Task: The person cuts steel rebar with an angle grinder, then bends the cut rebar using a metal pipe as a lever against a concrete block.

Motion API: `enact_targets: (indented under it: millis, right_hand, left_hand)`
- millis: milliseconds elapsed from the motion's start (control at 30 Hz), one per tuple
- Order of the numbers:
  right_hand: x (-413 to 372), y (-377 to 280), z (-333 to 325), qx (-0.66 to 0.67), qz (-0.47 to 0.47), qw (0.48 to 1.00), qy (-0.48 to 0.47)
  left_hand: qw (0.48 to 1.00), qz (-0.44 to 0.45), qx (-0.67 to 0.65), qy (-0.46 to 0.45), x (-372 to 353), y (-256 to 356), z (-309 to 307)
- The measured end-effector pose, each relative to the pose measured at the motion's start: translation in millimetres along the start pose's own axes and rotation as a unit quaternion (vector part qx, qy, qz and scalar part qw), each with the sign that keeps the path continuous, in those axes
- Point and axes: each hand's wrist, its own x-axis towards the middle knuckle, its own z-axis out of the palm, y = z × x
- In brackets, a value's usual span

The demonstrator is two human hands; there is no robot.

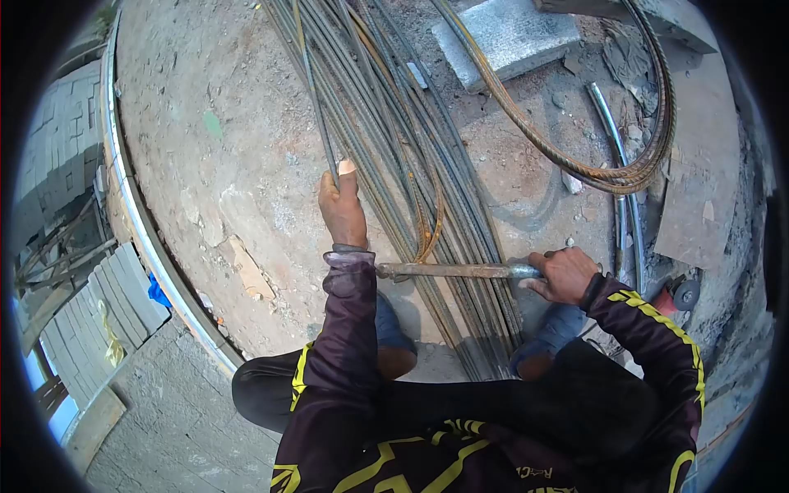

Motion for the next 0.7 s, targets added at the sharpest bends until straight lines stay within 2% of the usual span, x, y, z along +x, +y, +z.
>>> enact_targets:
  millis: [67, 167, 200, 233, 300, 333, 433, 567, 600, 700]
  right_hand:
    - [9.2, 6.2, 17.3, 0.015, -0.010, 0.999, 0.047]
    - [14.2, 18.6, 38.2, 0.001, -0.034, 0.991, 0.131]
    - [7.2, 15.4, 42.3, 0.005, -0.021, 0.991, 0.131]
    - [2.9, 13.2, 37.1, 0.008, -0.008, 0.992, 0.128]
    - [1.0, 13.8, 13.0, 0.027, -0.033, 0.998, 0.054]
    - [-5.9, 6.4, -1.3, 0.040, -0.042, 0.998, 0.015]
    - [-43.2, -27.9, -31.1, 0.000, -0.005, 0.999, 0.037]
    - [-12.8, 9.6, 42.7, 0.034, -0.039, 0.971, 0.235]
    - [-5.1, 7.1, 42.5, 0.030, -0.010, 0.986, 0.163]
    - [15.6, 11.4, 13.3, -0.042, -0.103, 0.993, -0.024]
  left_hand:
    - [1.000, -0.007, 0.024, 0.008, 6.1, -12.4, 3.8]
    - [0.994, -0.084, 0.038, -0.062, -5.0, 24.9, -3.7]
    - [0.987, -0.120, 0.040, -0.102, -9.9, 40.1, -6.6]
    - [0.990, -0.093, 0.045, -0.099, -10.8, 39.4, -8.4]
    - [0.993, -0.045, 0.059, -0.095, -4.7, 21.2, -9.2]
    - [0.993, -0.059, 0.049, -0.091, -5.4, 21.4, -10.0]
    - [0.991, -0.091, 0.029, -0.099, -3.9, 34.6, -12.6]
    - [0.986, -0.109, -0.007, -0.127, -20.8, 58.4, -12.2]
    - [0.985, -0.110, -0.021, -0.128, -24.5, 64.8, -10.8]
    - [0.980, -0.124, -0.074, -0.139, -27.7, 77.9, -21.8]
